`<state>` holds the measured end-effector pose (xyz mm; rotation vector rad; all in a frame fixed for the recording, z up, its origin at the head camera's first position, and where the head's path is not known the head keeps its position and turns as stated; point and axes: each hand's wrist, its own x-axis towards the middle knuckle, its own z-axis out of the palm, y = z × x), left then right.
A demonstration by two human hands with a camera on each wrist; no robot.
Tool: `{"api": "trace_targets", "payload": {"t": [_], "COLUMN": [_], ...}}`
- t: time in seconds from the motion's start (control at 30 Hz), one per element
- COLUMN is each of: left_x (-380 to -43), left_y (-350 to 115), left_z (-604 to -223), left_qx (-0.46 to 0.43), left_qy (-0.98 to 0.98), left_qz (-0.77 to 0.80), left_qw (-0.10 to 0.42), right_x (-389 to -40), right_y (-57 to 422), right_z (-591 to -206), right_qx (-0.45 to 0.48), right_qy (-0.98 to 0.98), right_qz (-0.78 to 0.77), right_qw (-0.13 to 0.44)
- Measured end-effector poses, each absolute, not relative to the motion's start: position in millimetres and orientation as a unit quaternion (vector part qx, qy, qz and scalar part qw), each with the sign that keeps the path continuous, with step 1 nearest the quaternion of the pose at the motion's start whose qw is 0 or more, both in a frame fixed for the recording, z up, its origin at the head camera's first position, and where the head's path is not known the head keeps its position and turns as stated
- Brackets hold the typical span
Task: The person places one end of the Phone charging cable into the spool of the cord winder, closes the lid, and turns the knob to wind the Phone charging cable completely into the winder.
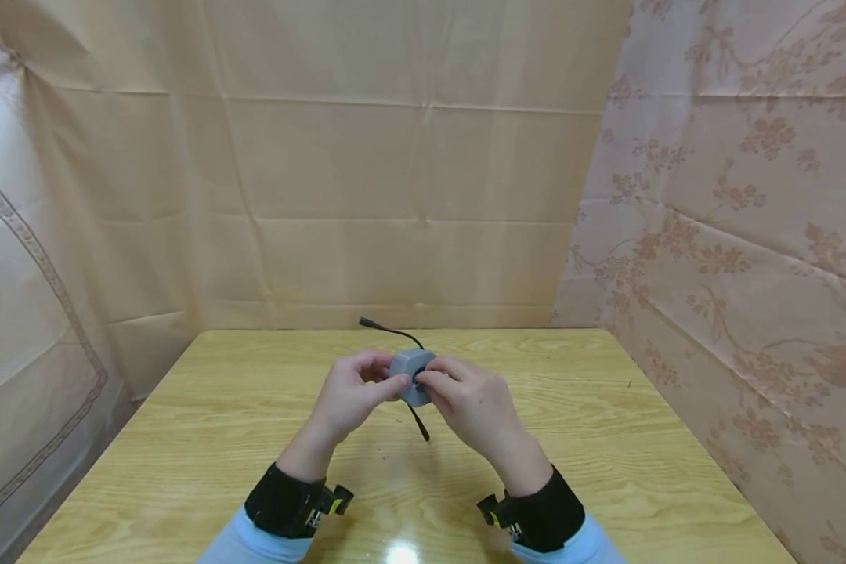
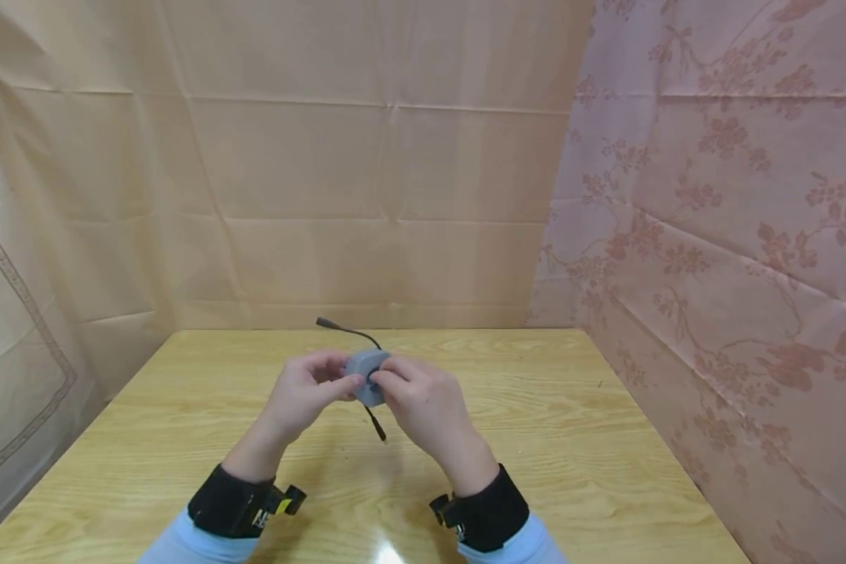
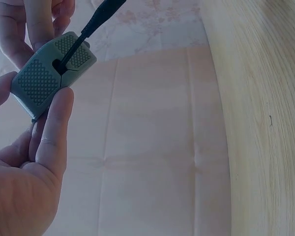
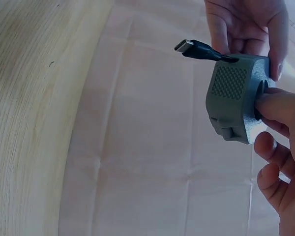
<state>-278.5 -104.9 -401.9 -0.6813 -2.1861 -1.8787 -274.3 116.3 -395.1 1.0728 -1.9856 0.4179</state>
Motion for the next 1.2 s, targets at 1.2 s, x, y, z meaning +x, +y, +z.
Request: {"api": "trace_targets", "payload": {"t": [1.2], "left_x": [-277], "left_y": [-102], "left_z": [-402], "left_qx": [-0.228], "left_qy": [-0.722], "left_qz": [-0.649], "left_qw": [0.076], "right_x": [-274], "right_y": [106], "right_z": [-404], "right_qx": [0.387], "right_qy": [-0.789], "right_qz": [0.196], "right_qw": [0.436]}}
